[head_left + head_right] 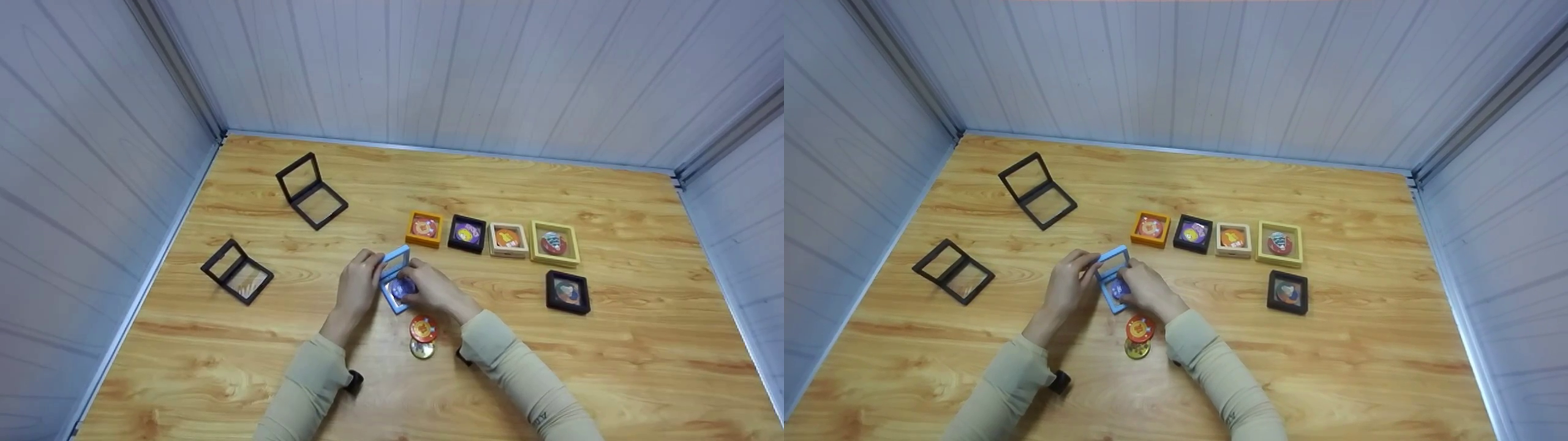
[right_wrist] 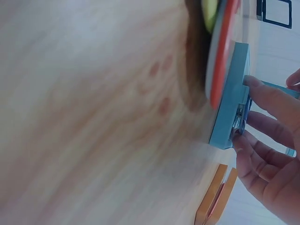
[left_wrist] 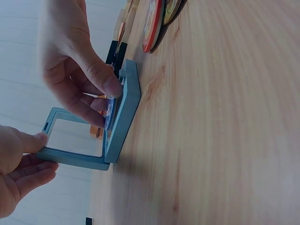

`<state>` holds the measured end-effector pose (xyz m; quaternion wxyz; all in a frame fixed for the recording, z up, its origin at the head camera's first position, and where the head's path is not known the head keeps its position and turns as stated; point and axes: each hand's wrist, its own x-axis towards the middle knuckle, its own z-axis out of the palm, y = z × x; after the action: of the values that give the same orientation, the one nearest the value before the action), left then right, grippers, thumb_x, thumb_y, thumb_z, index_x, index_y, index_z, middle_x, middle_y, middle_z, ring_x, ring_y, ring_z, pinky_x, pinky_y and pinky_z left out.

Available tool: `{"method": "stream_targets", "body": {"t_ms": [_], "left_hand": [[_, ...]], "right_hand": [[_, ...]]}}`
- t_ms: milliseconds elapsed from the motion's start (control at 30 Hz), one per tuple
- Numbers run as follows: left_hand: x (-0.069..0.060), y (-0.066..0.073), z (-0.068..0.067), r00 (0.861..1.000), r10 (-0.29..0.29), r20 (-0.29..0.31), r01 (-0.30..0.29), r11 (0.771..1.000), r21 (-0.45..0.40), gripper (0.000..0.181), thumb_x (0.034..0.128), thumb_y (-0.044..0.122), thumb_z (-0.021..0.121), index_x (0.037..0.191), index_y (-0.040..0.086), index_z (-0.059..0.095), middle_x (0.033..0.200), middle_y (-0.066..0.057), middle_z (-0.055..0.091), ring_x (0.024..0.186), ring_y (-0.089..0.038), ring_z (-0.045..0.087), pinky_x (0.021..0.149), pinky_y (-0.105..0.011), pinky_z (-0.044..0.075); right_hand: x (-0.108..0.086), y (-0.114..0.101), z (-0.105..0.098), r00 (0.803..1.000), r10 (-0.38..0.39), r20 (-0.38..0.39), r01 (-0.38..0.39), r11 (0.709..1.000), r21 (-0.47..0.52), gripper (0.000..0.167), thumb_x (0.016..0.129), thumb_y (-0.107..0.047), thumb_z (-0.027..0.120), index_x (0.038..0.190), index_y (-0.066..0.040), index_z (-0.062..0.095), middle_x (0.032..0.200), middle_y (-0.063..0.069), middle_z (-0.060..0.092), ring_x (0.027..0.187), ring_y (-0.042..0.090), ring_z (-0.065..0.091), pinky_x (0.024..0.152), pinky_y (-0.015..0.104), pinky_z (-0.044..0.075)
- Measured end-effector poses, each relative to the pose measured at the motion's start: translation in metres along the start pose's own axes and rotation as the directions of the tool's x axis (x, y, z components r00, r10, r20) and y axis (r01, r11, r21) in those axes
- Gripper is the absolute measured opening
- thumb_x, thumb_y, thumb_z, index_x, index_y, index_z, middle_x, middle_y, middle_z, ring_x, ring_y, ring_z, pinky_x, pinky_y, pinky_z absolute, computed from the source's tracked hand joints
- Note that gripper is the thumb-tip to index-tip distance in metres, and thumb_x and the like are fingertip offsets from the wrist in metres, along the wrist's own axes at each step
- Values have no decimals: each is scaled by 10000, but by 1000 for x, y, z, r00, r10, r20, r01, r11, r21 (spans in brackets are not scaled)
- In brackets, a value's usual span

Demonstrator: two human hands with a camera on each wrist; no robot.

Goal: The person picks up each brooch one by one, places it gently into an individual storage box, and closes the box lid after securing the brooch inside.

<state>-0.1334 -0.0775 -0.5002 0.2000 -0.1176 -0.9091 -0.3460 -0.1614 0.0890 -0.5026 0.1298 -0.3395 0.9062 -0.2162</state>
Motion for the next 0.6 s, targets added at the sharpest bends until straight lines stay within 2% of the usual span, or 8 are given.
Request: {"method": "stream_targets", "body": {"t_ms": [600], "left_hand": [[-2, -1, 2, 1000, 8, -12, -8, 1000, 8, 115, 818, 53, 615, 896, -19, 655, 805, -75, 582, 721, -207, 589, 646, -337, 490]], "right_hand": [[-7, 6, -3, 998, -32, -53, 34, 999, 33, 420, 730, -195, 727, 1088, -23, 592, 959, 79, 511, 821, 162, 511, 734, 301, 464]]}}
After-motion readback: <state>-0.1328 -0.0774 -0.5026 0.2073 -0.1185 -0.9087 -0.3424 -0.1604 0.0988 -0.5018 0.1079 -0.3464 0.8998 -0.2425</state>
